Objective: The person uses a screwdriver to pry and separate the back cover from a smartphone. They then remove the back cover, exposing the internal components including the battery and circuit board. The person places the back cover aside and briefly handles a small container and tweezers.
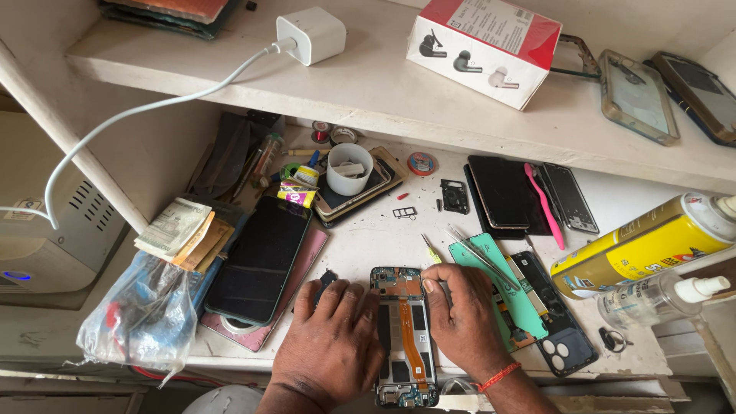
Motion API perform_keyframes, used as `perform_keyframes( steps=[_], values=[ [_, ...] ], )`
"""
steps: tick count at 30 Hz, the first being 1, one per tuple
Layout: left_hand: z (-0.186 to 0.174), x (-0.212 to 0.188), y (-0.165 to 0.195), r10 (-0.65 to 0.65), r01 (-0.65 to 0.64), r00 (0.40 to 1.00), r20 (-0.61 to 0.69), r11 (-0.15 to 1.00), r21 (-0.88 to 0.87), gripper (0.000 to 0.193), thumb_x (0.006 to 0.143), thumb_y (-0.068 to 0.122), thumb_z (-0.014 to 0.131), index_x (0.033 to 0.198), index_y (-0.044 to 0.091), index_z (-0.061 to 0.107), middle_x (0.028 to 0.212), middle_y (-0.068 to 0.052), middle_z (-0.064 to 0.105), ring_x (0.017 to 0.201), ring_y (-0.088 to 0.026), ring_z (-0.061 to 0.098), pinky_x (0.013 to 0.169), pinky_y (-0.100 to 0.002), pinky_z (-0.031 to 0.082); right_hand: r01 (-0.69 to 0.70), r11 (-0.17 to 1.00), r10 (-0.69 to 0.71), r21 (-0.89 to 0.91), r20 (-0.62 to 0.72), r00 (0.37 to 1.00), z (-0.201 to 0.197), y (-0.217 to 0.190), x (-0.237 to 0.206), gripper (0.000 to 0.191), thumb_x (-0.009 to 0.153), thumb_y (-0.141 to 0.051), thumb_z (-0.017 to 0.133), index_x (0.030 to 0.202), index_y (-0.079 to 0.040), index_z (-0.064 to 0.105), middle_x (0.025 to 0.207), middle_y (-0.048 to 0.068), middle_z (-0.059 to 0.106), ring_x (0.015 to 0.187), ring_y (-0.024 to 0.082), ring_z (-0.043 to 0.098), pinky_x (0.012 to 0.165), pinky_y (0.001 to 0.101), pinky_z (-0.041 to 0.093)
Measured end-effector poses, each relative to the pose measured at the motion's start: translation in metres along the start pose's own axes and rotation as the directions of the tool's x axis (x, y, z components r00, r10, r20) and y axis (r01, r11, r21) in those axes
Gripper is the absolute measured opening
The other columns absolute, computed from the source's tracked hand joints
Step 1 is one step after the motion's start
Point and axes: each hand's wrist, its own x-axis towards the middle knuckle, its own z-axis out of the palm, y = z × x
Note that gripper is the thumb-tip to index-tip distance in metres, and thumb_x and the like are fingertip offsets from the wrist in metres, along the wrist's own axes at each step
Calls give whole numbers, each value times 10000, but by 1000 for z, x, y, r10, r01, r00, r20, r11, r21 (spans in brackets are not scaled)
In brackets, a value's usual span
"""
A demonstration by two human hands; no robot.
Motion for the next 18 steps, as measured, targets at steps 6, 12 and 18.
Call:
perform_keyframes(
  steps=[6,12,18],
  values=[
    [1,-1,0,1,1,998,-57,999,32,597,859,395,590,1323,20,573,1319,-211,556,1326,-402,471,1082,-640,248,5,1000,-6,-22,-50,999,0,5,-1,142,935,-86,649,1077,-94,645,950,63,682,998,226,600,913,410,453],
    [0,-2,0,8,-4,996,-89,999,48,577,850,379,589,1299,18,595,1295,-194,587,1256,-365,499,1066,-641,278,-85,995,87,59,-27,996,0,5,-2,137,925,-74,664,1053,-121,665,985,61,687,1013,219,610,845,349,512],
    [-2,-1,1,-7,14,994,-106,998,66,547,857,373,582,1282,30,614,1278,-179,603,1247,-348,515,1079,-635,292,19,1000,-19,-8,-82,996,0,4,-1,140,914,-57,693,1042,-108,671,997,42,718,1010,205,633,903,374,496]
  ],
)
